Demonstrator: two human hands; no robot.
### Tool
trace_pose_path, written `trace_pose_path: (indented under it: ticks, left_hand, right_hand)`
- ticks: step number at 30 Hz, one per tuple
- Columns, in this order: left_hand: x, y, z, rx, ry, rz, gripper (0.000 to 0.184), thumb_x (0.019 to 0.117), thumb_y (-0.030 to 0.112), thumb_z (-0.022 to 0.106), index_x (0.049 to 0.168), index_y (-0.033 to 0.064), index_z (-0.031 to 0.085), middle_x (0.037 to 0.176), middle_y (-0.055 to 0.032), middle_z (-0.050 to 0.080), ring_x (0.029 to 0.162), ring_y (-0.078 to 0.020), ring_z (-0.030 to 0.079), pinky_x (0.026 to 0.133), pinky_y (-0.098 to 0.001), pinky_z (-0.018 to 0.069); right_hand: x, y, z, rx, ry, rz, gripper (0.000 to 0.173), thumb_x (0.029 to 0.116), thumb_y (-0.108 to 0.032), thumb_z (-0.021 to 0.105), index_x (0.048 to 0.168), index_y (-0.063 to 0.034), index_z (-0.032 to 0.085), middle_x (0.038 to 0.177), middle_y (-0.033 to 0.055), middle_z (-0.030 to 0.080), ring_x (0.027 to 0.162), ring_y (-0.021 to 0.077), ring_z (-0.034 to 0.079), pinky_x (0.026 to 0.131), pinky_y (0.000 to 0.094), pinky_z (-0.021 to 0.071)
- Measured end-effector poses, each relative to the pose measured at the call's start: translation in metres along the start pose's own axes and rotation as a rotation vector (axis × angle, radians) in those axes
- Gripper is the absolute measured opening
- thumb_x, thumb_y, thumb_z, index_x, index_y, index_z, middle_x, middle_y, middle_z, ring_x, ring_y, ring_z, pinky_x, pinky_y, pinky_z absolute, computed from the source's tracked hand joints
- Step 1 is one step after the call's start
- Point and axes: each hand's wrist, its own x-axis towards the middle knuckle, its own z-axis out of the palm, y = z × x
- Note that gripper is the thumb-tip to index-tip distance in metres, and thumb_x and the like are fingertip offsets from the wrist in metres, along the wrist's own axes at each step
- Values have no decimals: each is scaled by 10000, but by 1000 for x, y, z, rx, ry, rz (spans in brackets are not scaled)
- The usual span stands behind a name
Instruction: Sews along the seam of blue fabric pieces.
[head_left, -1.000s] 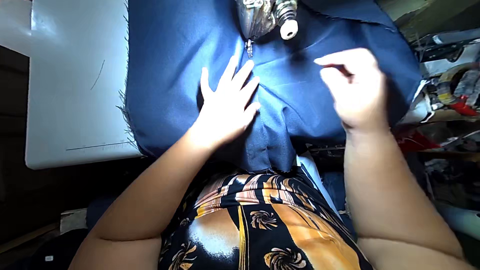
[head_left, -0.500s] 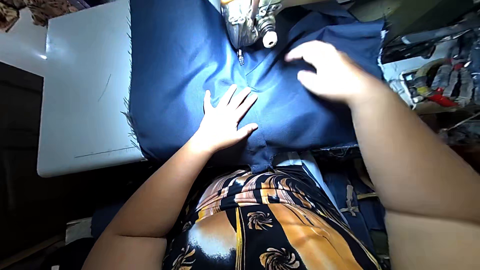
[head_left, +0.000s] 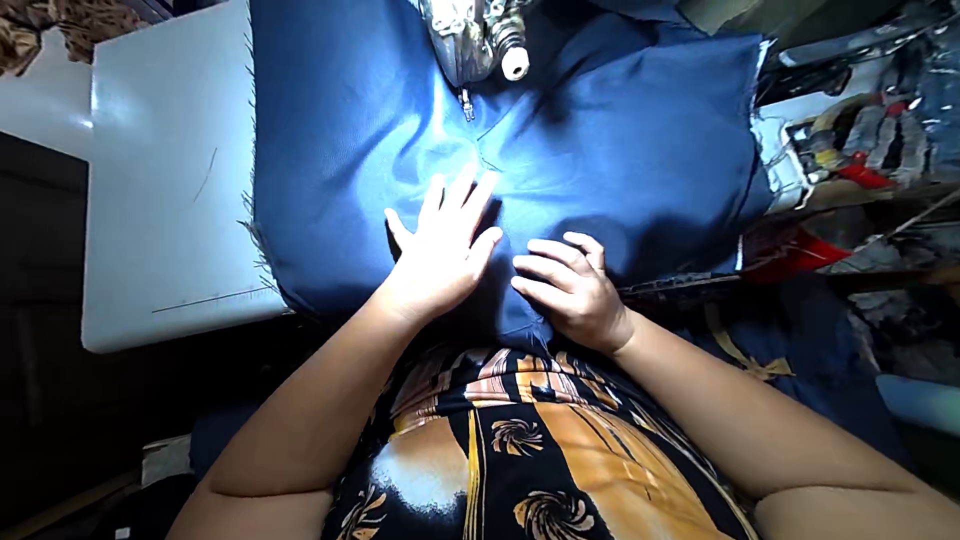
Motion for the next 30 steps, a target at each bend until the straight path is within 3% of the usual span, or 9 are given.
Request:
trace_pose_path:
  ticks: [2, 6, 7, 9, 11, 15, 19, 25, 30]
  left_hand:
    - [10, -22, 8, 64, 66, -20, 631, 1050, 562, 321, 1630, 314, 306, 1706, 3, 257, 1584, -366, 149, 1023, -909, 40]
    - [37, -71, 8, 103, 93, 151, 659, 1039, 602, 349, 1595, 253, 403, 1658, 11, 372, 1574, -315, 224, 1139, -811, 64]
    - [42, -70, 3, 57, 122, 167, 598, 1047, 537, 400, 1546, 217, 482, 1592, -16, 471, 1535, -304, 323, 1155, -763, 146]
    - [59, -61, -8, -33, 242, 226, 403, 1042, 317, 493, 1357, 112, 638, 1309, -100, 680, 1287, -304, 585, 1023, -619, 398]
    - [78, -53, -20, -34, 223, 287, 333, 1050, 180, 476, 1301, 72, 666, 1182, -153, 695, 1111, -294, 656, 971, -487, 504]
    - [118, -48, -38, 68, -181, 350, 312, 1080, 181, 439, 1264, 107, 681, 1173, -158, 675, 1160, -316, 632, 1001, -525, 477]
    - [139, -39, -58, 69, -454, 361, 226, 1086, 176, 460, 1134, 97, 667, 1011, -86, 673, 863, -201, 639, 788, -448, 513]
    - [144, -29, -63, 85, -569, 281, 156, 1069, 165, 522, 1116, 101, 657, 958, -64, 648, 784, -155, 599, 714, -370, 500]
    - [144, -27, -61, 194, -541, 332, 148, 1051, 180, 534, 1054, 92, 653, 890, -98, 618, 845, -258, 603, 759, -503, 466]
  right_hand:
    - [13, -11, -16, 85, -3, -29, 233, 971, -50, 562, 1023, -57, 789, 1080, 112, 773, 1132, 274, 697, 1046, 452, 505]
    - [27, -20, -23, 39, -113, -41, 242, 988, -79, 551, 1022, -64, 791, 1068, 98, 780, 1089, 238, 726, 965, 386, 564]
    - [25, -20, -20, 25, -138, -30, 246, 986, -83, 549, 1020, -72, 792, 1069, 95, 779, 1080, 236, 727, 951, 389, 568]
    - [25, -21, -19, 24, -142, -7, 245, 979, -75, 552, 1012, -77, 795, 1066, 94, 778, 1056, 232, 730, 924, 388, 572]
    - [31, -25, -26, 25, -137, 5, 247, 974, -73, 553, 1009, -75, 797, 1050, 97, 778, 1033, 233, 734, 907, 385, 576]
    - [48, -32, -46, 7, -156, -7, 243, 977, -73, 552, 1008, -71, 793, 1050, 95, 775, 1020, 229, 731, 894, 384, 574]
    - [56, -32, -56, -25, -160, -35, 241, 970, -61, 549, 1000, -78, 788, 1030, 90, 774, 1007, 229, 728, 882, 387, 564]
    - [46, -29, -42, 2, -222, -39, 230, 963, -69, 551, 972, -84, 780, 1010, 79, 768, 994, 226, 724, 872, 396, 563]
    - [46, -28, -44, 43, -212, -25, 242, 969, -59, 546, 983, -80, 787, 1025, 77, 769, 986, 219, 722, 882, 396, 560]
